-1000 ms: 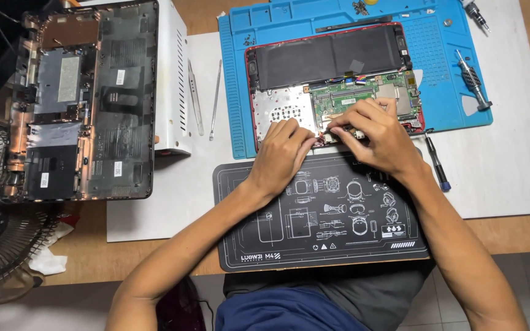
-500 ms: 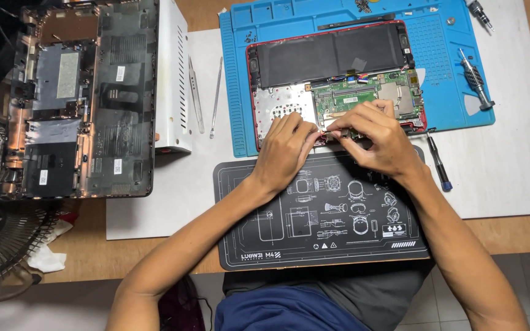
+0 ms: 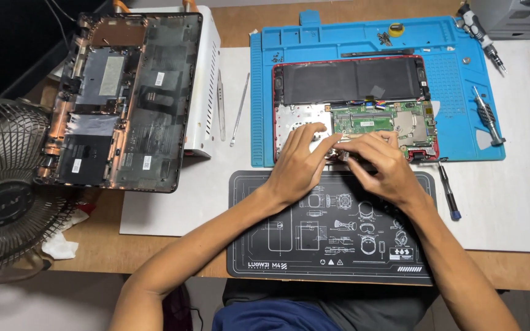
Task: Aligning internal laptop components and securing them to the chassis using a screwdriver.
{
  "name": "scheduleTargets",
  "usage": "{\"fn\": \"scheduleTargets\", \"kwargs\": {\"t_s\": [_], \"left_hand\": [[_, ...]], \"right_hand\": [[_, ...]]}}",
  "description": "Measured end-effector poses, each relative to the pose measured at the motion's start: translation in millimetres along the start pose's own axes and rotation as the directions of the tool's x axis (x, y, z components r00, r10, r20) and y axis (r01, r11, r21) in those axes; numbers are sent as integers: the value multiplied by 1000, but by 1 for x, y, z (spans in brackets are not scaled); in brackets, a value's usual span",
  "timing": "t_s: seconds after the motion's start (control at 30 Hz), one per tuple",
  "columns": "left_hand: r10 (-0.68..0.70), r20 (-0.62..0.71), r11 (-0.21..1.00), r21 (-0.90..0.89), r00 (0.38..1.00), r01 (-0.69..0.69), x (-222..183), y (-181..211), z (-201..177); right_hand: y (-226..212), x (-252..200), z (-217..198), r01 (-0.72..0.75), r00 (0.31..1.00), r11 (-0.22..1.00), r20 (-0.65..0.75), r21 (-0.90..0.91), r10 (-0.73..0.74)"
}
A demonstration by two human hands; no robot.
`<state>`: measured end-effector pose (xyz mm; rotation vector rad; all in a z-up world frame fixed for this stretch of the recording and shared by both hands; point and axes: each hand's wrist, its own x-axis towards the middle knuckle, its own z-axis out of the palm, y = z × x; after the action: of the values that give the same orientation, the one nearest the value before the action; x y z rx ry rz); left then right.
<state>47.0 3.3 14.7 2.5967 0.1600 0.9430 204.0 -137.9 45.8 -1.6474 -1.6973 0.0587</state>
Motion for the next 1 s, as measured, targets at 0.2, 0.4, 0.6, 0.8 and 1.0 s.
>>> {"fn": "scheduleTargets", "kwargs": {"t_s": [0.2,0.4,0.6,0.8,1.0], "left_hand": [[132,-45,991,1,990,-132,-2,8,-9],[196,-92,980,46,976,-192,-13,4,2],[156,-30,984,96,987,-153,-25,-17,-8],[86,-3,996,12,996,-86,-24,-21,-13],[120,-14,992,-27,993,-120,-29,-22,-8]], "right_hand": [[23,-13,16,43,999,994,6,-99,-42],[-1,-2,6,49,999,992,9,-118,-48],[-4,2,4,36,998,985,-52,-169,-45],[-4,3,5,3,998,984,-64,-181,-15],[-4,5,4,11,996,987,-84,-162,-25]]}}
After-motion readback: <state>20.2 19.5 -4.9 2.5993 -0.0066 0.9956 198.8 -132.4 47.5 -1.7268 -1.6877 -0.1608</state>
